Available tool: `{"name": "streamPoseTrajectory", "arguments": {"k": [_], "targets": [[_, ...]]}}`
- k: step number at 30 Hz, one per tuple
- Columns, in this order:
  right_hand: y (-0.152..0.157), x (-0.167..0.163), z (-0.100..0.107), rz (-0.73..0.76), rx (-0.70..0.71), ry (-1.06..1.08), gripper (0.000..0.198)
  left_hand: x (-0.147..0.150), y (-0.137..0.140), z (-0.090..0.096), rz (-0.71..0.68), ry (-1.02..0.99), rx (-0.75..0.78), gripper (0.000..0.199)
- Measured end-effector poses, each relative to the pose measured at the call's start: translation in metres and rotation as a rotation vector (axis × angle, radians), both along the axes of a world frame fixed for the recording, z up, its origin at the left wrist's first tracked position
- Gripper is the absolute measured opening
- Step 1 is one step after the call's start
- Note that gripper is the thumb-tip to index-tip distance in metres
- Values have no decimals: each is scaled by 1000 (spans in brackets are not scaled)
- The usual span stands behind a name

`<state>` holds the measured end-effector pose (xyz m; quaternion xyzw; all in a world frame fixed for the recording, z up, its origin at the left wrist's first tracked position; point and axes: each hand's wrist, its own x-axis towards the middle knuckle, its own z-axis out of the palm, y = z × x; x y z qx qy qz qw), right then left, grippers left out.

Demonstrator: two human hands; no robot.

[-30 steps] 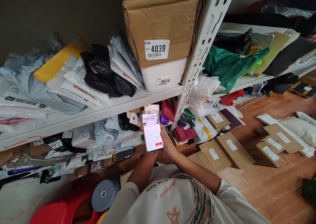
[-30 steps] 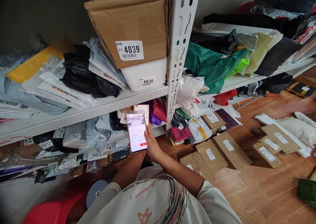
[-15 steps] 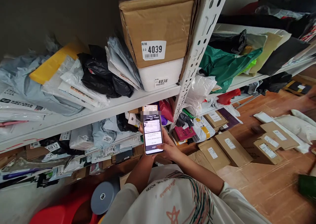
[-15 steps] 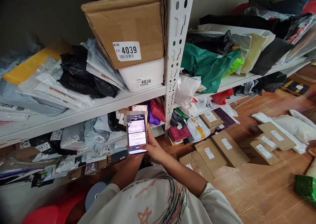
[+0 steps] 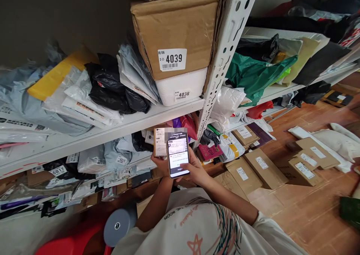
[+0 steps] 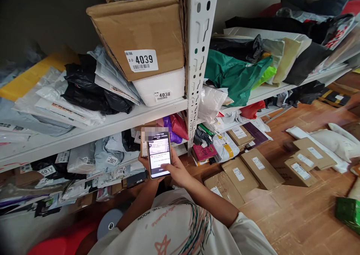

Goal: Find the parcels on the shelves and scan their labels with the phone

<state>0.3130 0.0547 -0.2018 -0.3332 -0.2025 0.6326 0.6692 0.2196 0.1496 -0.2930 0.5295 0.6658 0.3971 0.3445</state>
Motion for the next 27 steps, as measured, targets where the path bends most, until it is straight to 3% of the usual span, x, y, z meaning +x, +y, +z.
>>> {"name": "streamPoseTrajectory", "arguments": {"k": [3, 11, 18, 24, 27], "targets": [[-4, 6, 6, 45, 49, -6, 89, -13, -8, 5, 43, -32, 55, 67], [-14, 24, 18, 115, 143, -88, 92, -54, -30, 8, 71, -188, 253, 87], [-16, 45, 20, 65, 130, -110, 103, -70, -37, 42, 144, -262, 491, 92], [-9, 61, 24, 13, 75, -140, 103, -85, -49, 58, 197, -117, 716, 101], [-7, 62, 24, -32, 17, -134, 112, -85, -55, 93, 248, -171, 759, 98]]}}
